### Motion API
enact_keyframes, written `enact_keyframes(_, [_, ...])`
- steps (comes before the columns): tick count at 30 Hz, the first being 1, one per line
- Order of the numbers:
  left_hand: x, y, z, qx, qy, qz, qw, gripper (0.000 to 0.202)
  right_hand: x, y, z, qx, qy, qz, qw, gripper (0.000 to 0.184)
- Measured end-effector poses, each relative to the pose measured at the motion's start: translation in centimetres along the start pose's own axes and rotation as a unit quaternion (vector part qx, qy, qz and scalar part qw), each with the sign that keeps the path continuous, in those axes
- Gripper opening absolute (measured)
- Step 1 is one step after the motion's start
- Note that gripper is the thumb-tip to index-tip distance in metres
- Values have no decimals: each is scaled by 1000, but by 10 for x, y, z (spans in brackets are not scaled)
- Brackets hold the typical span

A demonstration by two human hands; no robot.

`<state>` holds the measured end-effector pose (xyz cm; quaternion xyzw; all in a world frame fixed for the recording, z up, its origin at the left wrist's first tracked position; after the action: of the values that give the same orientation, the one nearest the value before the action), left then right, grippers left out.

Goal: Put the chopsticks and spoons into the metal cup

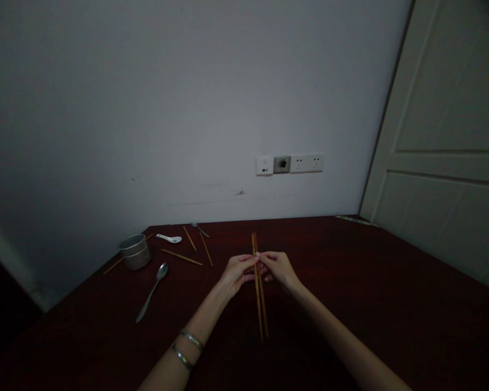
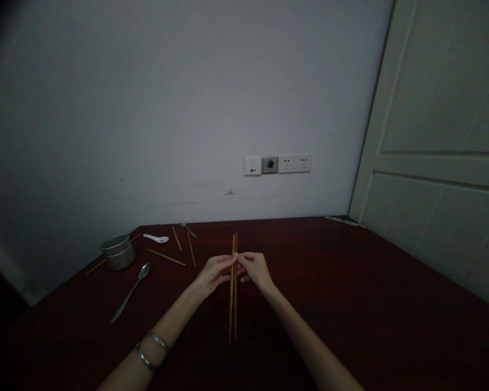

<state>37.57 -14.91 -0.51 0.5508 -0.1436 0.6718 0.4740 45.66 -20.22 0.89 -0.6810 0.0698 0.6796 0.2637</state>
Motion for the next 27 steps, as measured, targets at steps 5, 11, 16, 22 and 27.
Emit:
enact_keyframes(5, [3,3,2,2,-8,6,1000,24,4,2,-1,15,-13,13,1000,30])
enact_keyframes(11, [10,4,-6,38,18,27,999,22,2,7,1,-4,-3,33,999,35])
enact_keyframes(16, [20,9,-17,98,16,58,993,25,9,20,11,-67,31,99,992,37])
enact_keyframes(22, [24,11,-26,141,9,78,987,30,10,28,25,-83,15,112,990,28])
enact_keyframes(27, [23,8,-33,147,18,83,985,32,13,34,32,-91,-3,135,987,26])
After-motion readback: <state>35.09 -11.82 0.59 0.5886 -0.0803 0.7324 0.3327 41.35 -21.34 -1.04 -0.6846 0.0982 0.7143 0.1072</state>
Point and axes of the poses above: each hand's wrist, its own y-axis away from the middle knuckle, its own z-axis out of the palm, x = y × z, the point moved 9 cm from there along -y, towards the middle knuckle, and after that the axes turned 14 degrees about -z, right-handed, at the moved point
